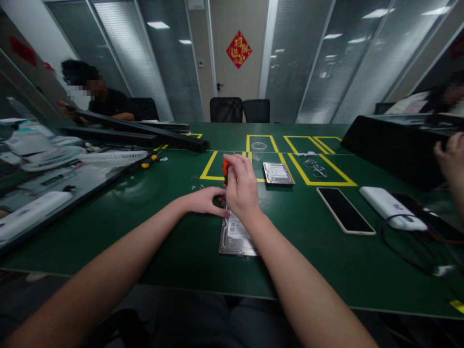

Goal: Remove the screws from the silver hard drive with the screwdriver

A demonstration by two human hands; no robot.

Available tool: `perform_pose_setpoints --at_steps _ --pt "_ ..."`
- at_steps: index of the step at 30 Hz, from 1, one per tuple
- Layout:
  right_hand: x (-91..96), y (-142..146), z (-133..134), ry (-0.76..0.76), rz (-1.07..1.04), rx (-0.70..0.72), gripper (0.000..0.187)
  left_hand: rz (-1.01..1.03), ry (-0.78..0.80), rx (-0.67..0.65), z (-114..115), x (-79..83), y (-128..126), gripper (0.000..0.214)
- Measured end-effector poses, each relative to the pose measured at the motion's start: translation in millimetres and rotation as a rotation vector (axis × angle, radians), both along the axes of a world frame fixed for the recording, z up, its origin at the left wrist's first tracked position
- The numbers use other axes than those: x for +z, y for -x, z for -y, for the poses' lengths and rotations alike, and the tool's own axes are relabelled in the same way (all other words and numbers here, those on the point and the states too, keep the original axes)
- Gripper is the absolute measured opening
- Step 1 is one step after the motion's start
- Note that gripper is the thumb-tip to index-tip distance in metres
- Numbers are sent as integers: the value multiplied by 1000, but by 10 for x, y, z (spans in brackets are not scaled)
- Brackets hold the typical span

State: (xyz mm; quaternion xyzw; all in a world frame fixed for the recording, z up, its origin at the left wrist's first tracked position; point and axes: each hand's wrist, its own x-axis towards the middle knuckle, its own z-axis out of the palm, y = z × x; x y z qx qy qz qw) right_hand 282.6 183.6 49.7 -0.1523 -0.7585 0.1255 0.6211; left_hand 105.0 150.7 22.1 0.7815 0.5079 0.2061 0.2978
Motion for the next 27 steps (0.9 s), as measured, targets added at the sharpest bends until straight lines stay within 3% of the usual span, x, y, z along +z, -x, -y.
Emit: perform_pose_setpoints --at_steps 10,27 --pt "-52 24 -15 82 -49 49 24 -24 15 14 7 28 -1 62" --pt "2 3 25 18 -31 5 24 19 17 -1 20 33 -4 57"
